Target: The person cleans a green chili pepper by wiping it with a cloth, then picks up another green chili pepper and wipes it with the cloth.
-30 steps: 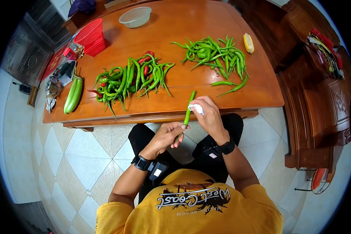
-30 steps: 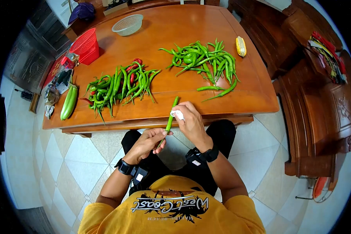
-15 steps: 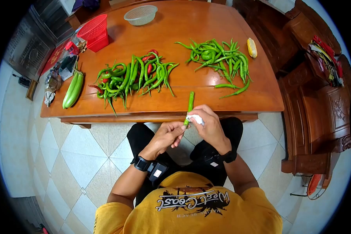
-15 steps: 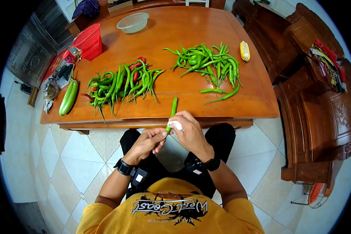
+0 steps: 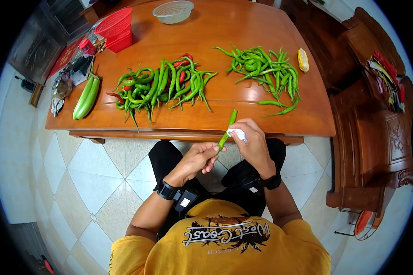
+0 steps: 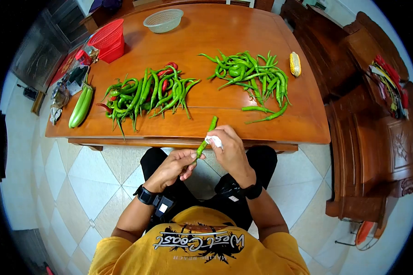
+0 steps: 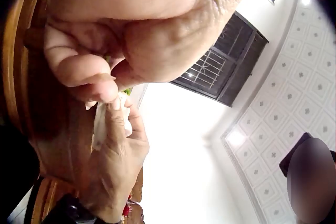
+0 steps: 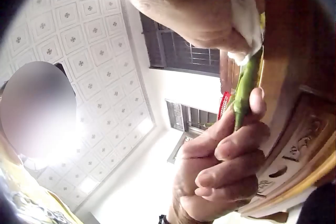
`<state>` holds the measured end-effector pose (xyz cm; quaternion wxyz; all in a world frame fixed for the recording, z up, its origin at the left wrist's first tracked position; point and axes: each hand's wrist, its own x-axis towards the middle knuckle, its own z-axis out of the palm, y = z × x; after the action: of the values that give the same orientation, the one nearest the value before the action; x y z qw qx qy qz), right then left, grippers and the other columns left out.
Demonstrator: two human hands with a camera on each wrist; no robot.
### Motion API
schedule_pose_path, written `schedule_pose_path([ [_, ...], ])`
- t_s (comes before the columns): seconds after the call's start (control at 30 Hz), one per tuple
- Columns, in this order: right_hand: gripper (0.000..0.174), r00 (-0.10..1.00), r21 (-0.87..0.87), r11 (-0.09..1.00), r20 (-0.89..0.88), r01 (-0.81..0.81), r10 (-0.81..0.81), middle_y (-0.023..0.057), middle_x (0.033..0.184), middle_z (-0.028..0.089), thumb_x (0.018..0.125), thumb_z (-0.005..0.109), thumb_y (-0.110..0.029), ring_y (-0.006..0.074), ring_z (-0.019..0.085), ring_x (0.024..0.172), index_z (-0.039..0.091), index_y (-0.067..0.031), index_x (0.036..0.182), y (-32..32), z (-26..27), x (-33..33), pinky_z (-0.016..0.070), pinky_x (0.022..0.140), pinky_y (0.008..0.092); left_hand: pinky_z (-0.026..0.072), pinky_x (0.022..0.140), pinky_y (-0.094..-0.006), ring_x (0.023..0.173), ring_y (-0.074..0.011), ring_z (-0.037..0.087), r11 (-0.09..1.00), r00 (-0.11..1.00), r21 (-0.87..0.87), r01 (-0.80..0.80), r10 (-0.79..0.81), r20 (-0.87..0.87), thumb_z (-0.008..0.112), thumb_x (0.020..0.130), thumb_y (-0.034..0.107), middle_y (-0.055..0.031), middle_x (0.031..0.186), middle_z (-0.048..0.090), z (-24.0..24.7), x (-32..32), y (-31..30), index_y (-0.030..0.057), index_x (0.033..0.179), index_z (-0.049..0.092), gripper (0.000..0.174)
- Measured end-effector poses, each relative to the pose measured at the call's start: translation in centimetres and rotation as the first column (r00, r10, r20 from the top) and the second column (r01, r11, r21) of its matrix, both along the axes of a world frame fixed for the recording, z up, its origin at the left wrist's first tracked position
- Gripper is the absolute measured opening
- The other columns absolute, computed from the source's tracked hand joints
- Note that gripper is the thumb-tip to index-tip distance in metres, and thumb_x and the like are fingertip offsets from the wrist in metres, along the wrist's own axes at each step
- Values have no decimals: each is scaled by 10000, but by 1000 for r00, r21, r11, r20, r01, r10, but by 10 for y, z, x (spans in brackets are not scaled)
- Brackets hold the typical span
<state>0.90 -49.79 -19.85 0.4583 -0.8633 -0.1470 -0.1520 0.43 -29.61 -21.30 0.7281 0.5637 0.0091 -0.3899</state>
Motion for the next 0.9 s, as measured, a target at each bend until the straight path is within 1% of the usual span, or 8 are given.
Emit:
schedule_pose_path([
  [0.03, 154, 999, 12, 1000, -32, -6, 7, 142, 983, 631, 838, 686, -1, 294, 641, 873, 673, 13, 991, 1, 1, 0, 511, 764, 344, 372, 431, -207, 491, -54, 476, 1000, 1000, -6, -3, 3, -6, 500, 1036, 262, 38, 663, 487, -1, 0, 1, 26, 1085, 651, 284],
  [0.13, 157, 989, 39, 989, -48, -140, 142, 135, 986, 627, 835, 693, -5, 288, 639, 872, 673, 11, 990, 9, 6, -6, 509, 768, 338, 354, 424, -199, 479, -56, 462, 1000, 1000, 8, -14, 14, -18, 499, 1034, 255, 35, 664, 495, -1, 2, 3, 12, 1123, 638, 294],
  [0.2, 163, 978, 77, 981, -87, -180, 187, 157, 966, 608, 831, 677, 0, 335, 628, 873, 652, 13, 992, 13, 9, -7, 512, 769, 371, 344, 420, -194, 474, -56, 456, 1000, 999, 11, -21, 22, -28, 497, 1034, 253, 34, 665, 501, 0, 3, 2, 3, 1145, 630, 304],
  [0.27, 159, 978, 92, 980, -99, -176, 185, 164, 970, 606, 834, 678, -9, 344, 628, 884, 653, 11, 989, 14, 8, -3, 511, 778, 378, 341, 420, -192, 476, -55, 458, 1000, 999, 3, -26, 26, -39, 495, 1034, 257, 34, 667, 504, 2, 4, 2, -1, 1157, 627, 315],
  [0.3, 163, 991, -22, 991, -18, -134, 134, 175, 978, 603, 834, 679, -10, 357, 626, 894, 652, 15, 993, 9, 6, 3, 511, 785, 382, 339, 418, -192, 474, -56, 459, 1000, 999, -1, -28, 28, -46, 493, 1034, 254, 33, 663, 505, 1, 4, 3, 0, 1150, 627, 310],
  [0.43, 171, 1000, -57, 998, 12, 7, -7, 172, 979, 605, 827, 682, 1, 358, 624, 899, 651, 17, 995, -2, 2, 19, 511, 782, 385, 332, 410, -192, 467, -56, 459, 1000, 999, -10, -15, 15, -36, 486, 1035, 243, 33, 650, 506, -3, 6, 4, 5, 1135, 628, 295],
  [0.63, 174, 979, 10, 982, -75, -191, 191, 162, 980, 625, 814, 703, -2, 329, 639, 891, 665, 14, 983, 10, 11, 8, 508, 778, 363, 322, 402, -180, 463, -44, 453, 1000, 1000, 5, 2, -2, -25, 492, 1032, 239, 41, 631, 501, -2, 10, 3, 17, 1129, 634, 281],
  [0.9, 190, 999, -73, 997, 2, 35, -35, 172, 968, 609, 802, 697, -3, 359, 628, 896, 658, 4, 987, -11, 0, 32, 514, 769, 387, 335, 412, -160, 478, -15, 468, 998, 1000, 67, 6, -6, 6, 571, 998, 256, 66, 641, 523, 2, 11, 2, 35, 1088, 654, 252],
])
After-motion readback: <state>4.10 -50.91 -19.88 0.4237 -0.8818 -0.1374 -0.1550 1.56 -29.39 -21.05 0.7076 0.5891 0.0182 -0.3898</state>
